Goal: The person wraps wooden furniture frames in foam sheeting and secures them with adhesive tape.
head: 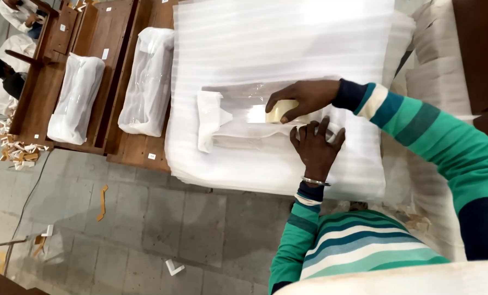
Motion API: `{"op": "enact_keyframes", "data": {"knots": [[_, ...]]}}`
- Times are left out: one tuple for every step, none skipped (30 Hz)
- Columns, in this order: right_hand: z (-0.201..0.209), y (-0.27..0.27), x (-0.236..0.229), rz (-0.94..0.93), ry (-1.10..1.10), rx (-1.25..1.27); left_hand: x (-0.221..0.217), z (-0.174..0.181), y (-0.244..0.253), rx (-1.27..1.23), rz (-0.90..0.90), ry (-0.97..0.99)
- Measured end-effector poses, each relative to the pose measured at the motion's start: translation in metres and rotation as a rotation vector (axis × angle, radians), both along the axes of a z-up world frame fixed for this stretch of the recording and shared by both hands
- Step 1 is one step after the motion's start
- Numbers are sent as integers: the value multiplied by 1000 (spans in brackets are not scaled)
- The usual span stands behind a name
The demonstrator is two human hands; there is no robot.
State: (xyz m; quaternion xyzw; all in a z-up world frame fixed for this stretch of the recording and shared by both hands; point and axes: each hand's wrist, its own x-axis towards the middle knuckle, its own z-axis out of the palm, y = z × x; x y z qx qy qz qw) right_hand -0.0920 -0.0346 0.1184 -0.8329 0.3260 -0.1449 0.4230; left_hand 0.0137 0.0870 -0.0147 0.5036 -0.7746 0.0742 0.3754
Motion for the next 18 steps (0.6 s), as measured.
{"op": "enact_keyframes", "data": {"knots": [[8,1,-6,-6,23,-7,0,-1,-2,13,-5,18],[15,2,-12,-11,46,-14,0,-1,-4,26,-9,37],[19,5,-22,-16,46,-12,0,-1,-4,28,-14,37],[22,8,-32,-14,91,13,0,0,-4,48,-10,51],[24,11,-42,-13,135,37,1,-1,-5,68,-7,65],[15,15,-60,-18,134,37,3,1,-4,68,-12,64],[8,18,-78,-2,108,41,4,3,-5,69,-16,92],[0,22,-95,13,82,45,6,6,-6,70,-19,120],[-13,26,-109,11,84,47,6,9,-6,72,-22,122],[-26,31,-124,-76,130,37,7,12,-5,71,-30,140],[-39,35,-138,-160,176,26,8,15,-5,71,-37,159],[-48,38,-139,-160,178,29,7,13,-5,73,-37,161],[-57,41,-140,-239,191,104,8,12,-5,82,-32,156],[-66,45,-140,-317,203,180,8,11,-5,90,-27,151],[-70,47,-140,-320,199,180,7,10,-6,89,-30,148],[-73,49,-140,-345,189,196,6,9,-7,84,-27,149],[-78,50,-138,-365,178,215,7,8,-7,82,-18,149],[-83,52,-137,-362,174,218,8,8,-7,84,-16,145]]}}
